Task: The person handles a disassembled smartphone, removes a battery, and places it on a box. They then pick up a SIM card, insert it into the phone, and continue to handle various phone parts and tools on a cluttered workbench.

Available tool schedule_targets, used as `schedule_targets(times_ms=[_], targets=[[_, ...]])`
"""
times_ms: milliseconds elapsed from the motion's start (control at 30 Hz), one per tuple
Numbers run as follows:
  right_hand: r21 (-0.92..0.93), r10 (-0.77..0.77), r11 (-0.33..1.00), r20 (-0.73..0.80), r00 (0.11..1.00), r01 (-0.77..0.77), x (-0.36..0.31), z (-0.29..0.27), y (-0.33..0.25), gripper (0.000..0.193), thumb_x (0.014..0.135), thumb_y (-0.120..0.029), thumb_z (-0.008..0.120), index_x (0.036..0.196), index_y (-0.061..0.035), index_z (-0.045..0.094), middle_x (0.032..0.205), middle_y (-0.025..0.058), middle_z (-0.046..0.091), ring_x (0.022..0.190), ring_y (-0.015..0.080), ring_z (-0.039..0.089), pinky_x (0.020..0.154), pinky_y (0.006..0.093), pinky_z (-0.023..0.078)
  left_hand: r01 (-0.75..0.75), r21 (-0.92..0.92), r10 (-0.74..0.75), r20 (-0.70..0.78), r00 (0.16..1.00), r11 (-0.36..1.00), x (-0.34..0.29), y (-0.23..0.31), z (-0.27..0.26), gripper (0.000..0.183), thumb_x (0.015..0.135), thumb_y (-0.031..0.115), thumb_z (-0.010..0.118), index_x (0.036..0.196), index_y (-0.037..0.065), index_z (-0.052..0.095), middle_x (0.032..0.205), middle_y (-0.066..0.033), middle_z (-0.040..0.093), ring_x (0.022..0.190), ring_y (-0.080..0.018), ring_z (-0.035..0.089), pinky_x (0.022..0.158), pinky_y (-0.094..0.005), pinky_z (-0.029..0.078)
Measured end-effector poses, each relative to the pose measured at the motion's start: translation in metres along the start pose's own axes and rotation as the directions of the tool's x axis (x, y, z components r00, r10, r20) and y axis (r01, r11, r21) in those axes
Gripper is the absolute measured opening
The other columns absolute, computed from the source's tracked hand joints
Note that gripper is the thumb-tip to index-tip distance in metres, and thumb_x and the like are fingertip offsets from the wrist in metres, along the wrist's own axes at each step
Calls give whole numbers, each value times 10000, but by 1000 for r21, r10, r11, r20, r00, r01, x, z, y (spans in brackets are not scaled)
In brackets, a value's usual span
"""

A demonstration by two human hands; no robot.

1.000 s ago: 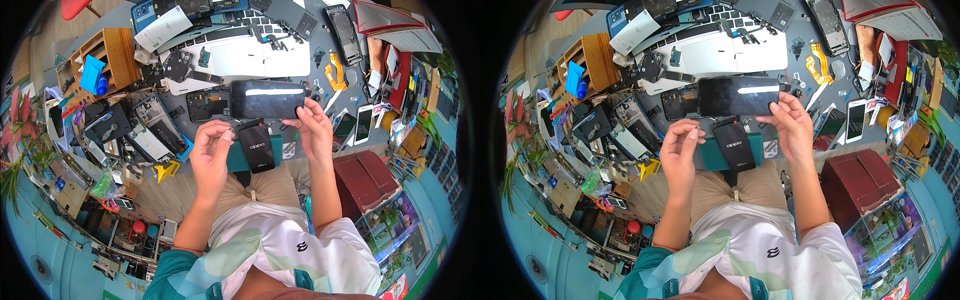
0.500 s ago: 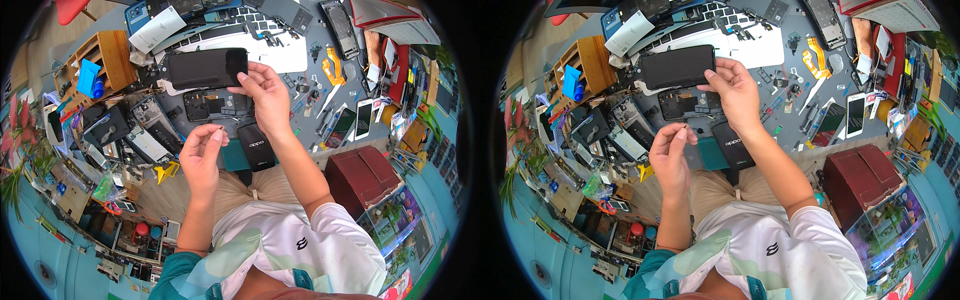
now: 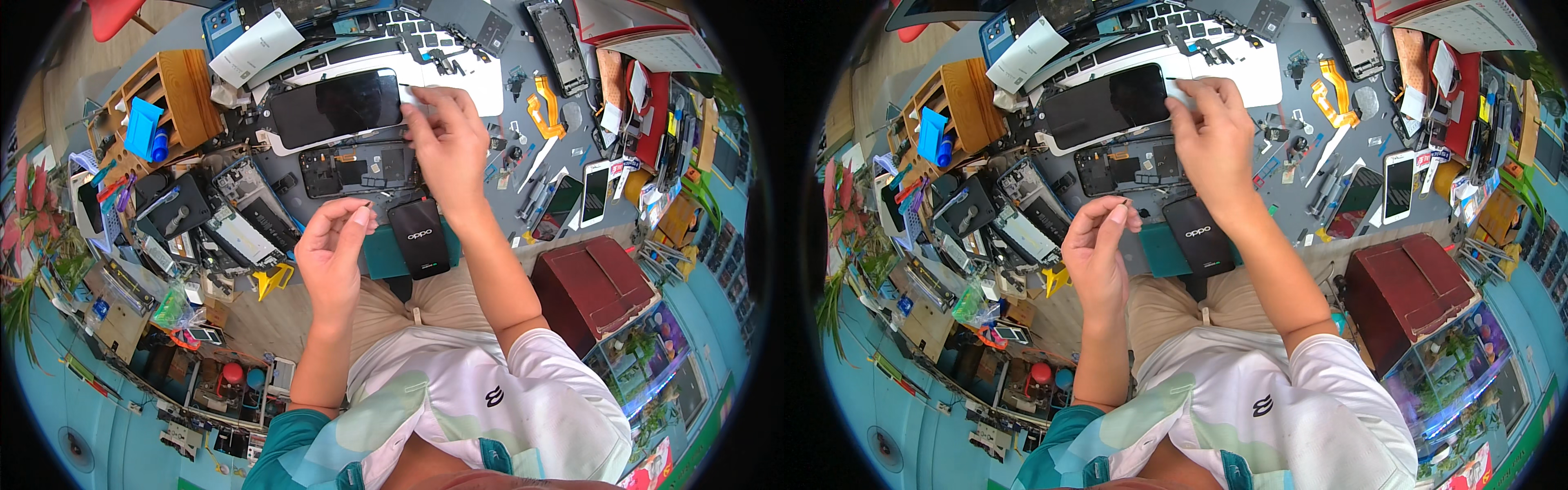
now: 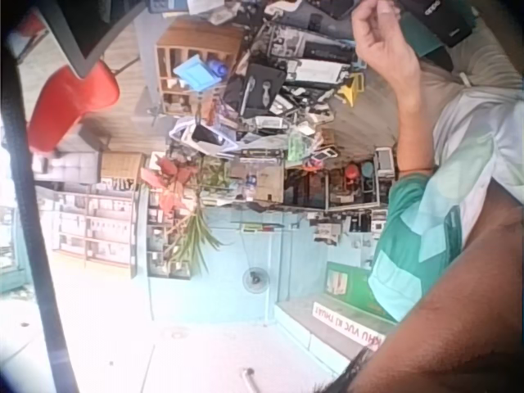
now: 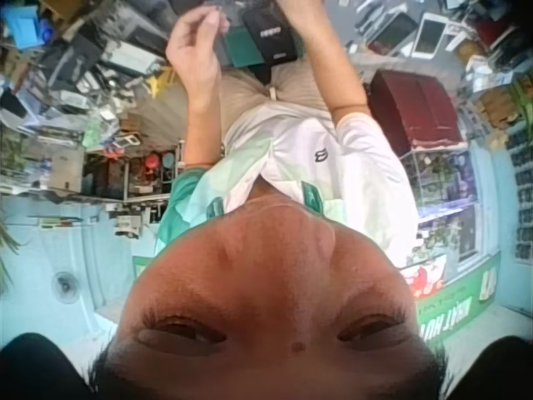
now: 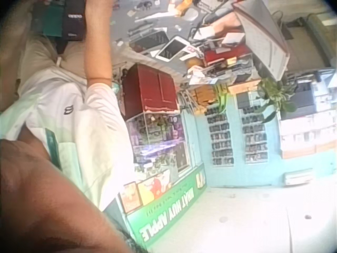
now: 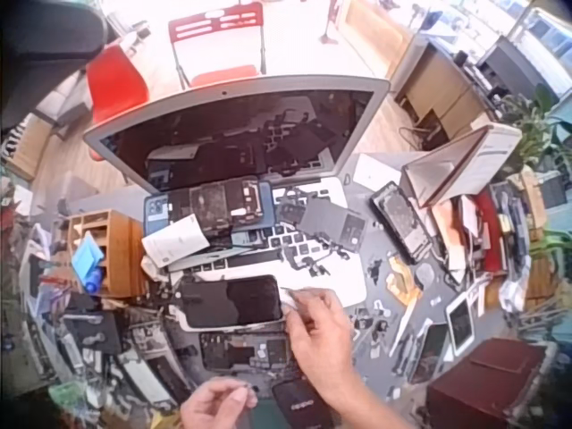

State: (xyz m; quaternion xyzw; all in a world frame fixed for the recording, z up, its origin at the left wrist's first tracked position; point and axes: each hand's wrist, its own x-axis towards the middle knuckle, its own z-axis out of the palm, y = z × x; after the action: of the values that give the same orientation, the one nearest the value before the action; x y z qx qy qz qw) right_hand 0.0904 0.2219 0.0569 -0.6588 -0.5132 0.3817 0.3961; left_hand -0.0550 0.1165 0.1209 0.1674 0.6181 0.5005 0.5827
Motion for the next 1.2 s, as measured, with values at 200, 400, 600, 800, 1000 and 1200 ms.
schedule_targets(times_ms=[200,400,600,800,1000,1200], targets=[[-280,-177,944,12,984,173,10,-18,12,127,913,-47,743,1030,1,732,1028,145,668,734,259,710,661,353,565,16,-1,-16,11,1000,1000,2,-1,2,129,972,29,674,1080,-33,709,959,-93,724,853,-151,663,809,-294,528],[-298,-227,927,43,973,229,16,-16,18,67,891,-47,744,949,-24,722,951,109,682,752,285,700,680,375,556,50,21,-51,39,998,999,1,-9,-2,116,976,34,670,1070,-24,705,941,-79,718,851,-136,660,811,-286,522],[-349,-162,916,125,979,196,21,-21,11,74,900,-80,750,942,-35,709,948,106,682,748,271,708,675,371,556,66,-21,-66,34,997,998,1,-15,-7,108,974,35,674,1063,-20,702,920,-66,707,848,-130,655,801,-281,517],[-421,-167,881,154,974,217,22,-24,12,101,900,-114,763,934,-40,703,934,76,687,740,243,711,657,364,551,74,-10,-73,47,996,997,-1,-18,-10,104,966,36,689,1053,-18,708,924,-67,713,843,-128,655,791,-274,517],[-401,-178,888,149,973,224,19,-36,7,98,907,-115,755,982,-56,732,951,55,695,673,212,667,624,339,530,105,-10,-104,48,993,994,-2,-18,-11,119,967,44,687,1059,-26,718,936,-82,725,847,-133,662,790,-278,519],[-371,-192,895,177,965,247,20,-39,5,127,905,-146,767,1004,-70,745,939,45,687,643,191,637,609,325,518,110,9,-110,74,991,994,0,-25,-14,149,971,50,679,1088,-34,719,949,-92,734,857,-137,669,794,-281,521]])
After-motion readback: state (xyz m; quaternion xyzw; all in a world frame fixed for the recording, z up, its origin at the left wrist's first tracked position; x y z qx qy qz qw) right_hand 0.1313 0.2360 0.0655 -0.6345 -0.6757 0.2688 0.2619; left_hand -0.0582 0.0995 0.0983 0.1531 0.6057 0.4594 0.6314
